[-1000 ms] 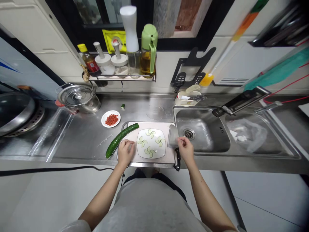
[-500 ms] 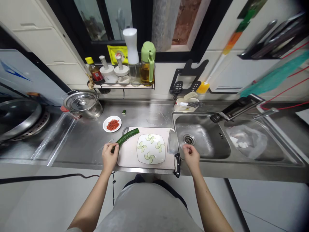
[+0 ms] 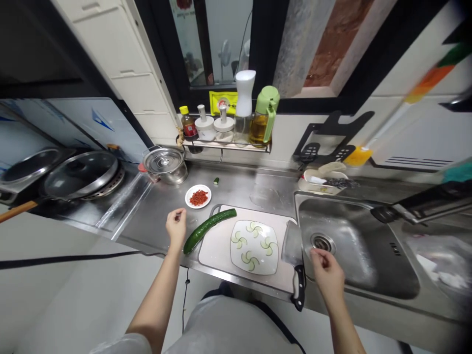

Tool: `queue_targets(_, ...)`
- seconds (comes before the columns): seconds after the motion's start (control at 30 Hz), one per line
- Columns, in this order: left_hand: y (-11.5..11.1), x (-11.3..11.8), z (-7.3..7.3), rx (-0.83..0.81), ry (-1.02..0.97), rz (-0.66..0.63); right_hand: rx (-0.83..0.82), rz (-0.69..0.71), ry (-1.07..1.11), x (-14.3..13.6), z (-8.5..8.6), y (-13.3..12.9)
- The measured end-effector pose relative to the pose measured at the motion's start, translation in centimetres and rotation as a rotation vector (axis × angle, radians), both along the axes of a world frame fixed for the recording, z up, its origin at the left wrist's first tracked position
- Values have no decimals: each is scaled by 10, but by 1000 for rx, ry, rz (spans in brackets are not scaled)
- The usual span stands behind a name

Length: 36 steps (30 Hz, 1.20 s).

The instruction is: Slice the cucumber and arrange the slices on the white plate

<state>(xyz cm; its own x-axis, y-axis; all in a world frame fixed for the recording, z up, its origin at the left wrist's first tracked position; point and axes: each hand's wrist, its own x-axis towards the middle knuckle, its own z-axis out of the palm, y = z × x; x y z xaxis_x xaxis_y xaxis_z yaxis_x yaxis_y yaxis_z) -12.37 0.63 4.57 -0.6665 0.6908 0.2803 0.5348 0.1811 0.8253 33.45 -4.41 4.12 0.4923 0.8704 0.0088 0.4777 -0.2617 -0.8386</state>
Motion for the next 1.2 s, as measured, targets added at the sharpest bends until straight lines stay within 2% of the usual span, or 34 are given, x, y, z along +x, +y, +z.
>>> queue_targets(0.07, 20, 2, -6, 19, -133, 52, -9, 2, -13, -2, 3, 2)
queue_targets(0.13, 41, 6, -11, -39, -140, 75, -29, 17, -28, -4, 4, 4)
queue_targets(0.2, 60, 7, -14, -230, -19, 12, -54, 30, -43, -5, 4, 5)
queue_targets(0.37, 94, 1, -18, -343, 87, -45, -75, 6, -77, 2, -1, 5)
queue_targets(0.57, 118, 0, -22, -569, 380, -232, -142, -42, -103, 9, -1, 3)
queue_targets(0.7, 125, 4, -24, -616, 414, -233, -150, -29, -83, 6, 1, 6)
queue_targets(0.83, 123, 4, -23, -573, 265, -216, -142, -19, -97, 3, 2, 9)
queue_targets(1.0, 118, 5, -13, -490, 133, -203, -114, 20, -108, -5, 2, 12)
queue_targets(1.1, 110, 19, -5, -367, -70, -251, -85, 80, -125, -24, 9, 18)
queue_targets(1.2, 93, 46, 3, -304, -203, -360, -30, 259, -143, -56, 27, 30)
